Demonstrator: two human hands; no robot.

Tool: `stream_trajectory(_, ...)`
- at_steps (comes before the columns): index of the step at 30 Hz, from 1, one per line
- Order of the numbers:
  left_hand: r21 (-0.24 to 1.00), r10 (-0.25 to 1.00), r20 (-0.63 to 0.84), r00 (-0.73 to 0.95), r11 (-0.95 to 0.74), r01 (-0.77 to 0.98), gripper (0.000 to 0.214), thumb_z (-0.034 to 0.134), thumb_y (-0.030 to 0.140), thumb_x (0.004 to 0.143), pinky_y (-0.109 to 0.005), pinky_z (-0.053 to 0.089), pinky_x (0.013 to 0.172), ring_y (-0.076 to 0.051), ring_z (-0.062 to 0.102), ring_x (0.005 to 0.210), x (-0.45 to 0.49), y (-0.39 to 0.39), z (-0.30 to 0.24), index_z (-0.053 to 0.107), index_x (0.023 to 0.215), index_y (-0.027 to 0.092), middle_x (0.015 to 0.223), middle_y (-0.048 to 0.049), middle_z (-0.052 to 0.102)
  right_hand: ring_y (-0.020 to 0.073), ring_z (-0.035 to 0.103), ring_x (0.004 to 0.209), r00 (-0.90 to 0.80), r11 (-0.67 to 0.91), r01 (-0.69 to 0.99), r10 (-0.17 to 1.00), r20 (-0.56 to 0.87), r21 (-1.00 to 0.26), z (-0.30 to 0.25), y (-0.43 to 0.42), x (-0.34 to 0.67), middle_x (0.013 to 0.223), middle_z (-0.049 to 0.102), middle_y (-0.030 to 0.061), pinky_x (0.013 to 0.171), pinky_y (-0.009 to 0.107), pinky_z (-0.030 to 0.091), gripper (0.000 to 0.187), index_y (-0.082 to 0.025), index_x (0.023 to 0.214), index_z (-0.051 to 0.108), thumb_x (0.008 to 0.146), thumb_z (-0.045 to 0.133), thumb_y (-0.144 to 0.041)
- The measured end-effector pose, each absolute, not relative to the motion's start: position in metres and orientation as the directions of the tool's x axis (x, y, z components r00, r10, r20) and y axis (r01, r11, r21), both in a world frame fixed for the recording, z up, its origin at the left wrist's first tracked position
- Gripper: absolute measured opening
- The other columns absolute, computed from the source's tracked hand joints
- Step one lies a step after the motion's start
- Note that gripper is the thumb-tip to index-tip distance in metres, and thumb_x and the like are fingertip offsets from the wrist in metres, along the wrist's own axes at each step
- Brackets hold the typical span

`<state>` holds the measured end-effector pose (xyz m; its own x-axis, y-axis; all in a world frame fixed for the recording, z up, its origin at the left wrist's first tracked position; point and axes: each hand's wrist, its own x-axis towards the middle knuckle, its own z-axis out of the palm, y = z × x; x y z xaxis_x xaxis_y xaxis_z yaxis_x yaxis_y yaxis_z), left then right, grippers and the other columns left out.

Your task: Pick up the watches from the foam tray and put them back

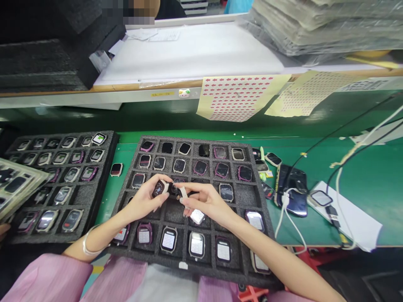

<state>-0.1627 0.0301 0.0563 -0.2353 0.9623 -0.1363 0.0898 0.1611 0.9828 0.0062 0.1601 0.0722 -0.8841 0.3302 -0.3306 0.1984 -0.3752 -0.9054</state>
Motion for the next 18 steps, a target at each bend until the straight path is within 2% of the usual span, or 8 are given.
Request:
stream_trajectory(3, 0.982, 0.963, -0.138, -0.23, 0.163, 0.092, 0.027, 0.053, 0.016, 0.08, -0.022, 0.037, 0.057, -0.007, 0.04, 0.053, -0.1629, 0.03, 0.0558, 0.05, 0.107, 0.02, 0.075, 0.0053, 0.047, 0.0125, 0.064, 0.055, -0.885, -0.367, 0.198, 0.332, -0.327, -0.909, 0.072, 0.1607, 0.006, 0.074, 0.066, 0.0015, 0.055, 0.024, 0.052, 0.043, -0.014, 0.117, 0.066, 0.077, 0.074, -0.026)
stream_trajectory(9, 0.986, 0.959, -0.15, -0.241, 0.162, 0.03, 0.029, 0.053, 0.018, 0.083, -0.019, 0.035, 0.048, -0.005, 0.039, 0.046, -0.1629, 0.0292, 0.0557, 0.048, 0.112, 0.021, 0.072, 0.007, 0.046, 0.0132, 0.065, 0.055, -0.896, -0.379, 0.165, 0.329, -0.299, -0.91, 0.0698, 0.1612, 0.0066, 0.076, 0.066, 0.0018, 0.055, 0.024, 0.053, 0.046, -0.014, 0.119, 0.064, 0.076, 0.074, -0.028)
stream_trajectory(13, 0.983, 0.953, -0.18, -0.243, 0.185, -0.003, 0.029, 0.054, 0.018, 0.084, -0.017, 0.035, 0.041, -0.004, 0.039, 0.042, -0.1629, 0.0291, 0.0553, 0.048, 0.112, 0.021, 0.069, 0.0071, 0.045, 0.0133, 0.066, 0.056, -0.898, -0.394, 0.168, 0.318, -0.305, -0.904, 0.0675, 0.1615, 0.007, 0.085, 0.068, 0.0042, 0.057, 0.026, 0.055, 0.042, -0.015, 0.119, 0.065, 0.078, 0.072, -0.026)
stream_trajectory(15, 0.979, 0.957, -0.194, -0.218, 0.177, -0.097, 0.041, 0.06, 0.021, 0.082, -0.019, 0.043, 0.043, -0.007, 0.05, 0.048, -0.163, 0.0302, 0.0556, 0.045, 0.12, 0.022, 0.077, 0.0043, 0.051, 0.0155, 0.068, 0.061, -0.906, -0.417, 0.143, 0.309, -0.288, -0.897, 0.0675, 0.1622, 0.0071, 0.091, 0.068, 0.0061, 0.058, 0.027, 0.056, 0.046, -0.016, 0.124, 0.061, 0.08, 0.07, -0.026)
stream_trajectory(18, 0.956, 0.967, -0.173, -0.185, 0.12, -0.268, 0.055, 0.069, 0.022, 0.076, -0.026, 0.055, 0.059, -0.016, 0.064, 0.075, -0.1644, 0.0317, 0.0576, 0.044, 0.125, 0.022, 0.097, -0.0031, 0.057, 0.0193, 0.07, 0.071, -0.923, -0.47, 0.122, 0.271, -0.274, -0.874, 0.0686, 0.1635, 0.0068, 0.099, 0.068, 0.01, 0.057, 0.028, 0.057, 0.049, -0.017, 0.129, 0.054, 0.083, 0.066, -0.027)
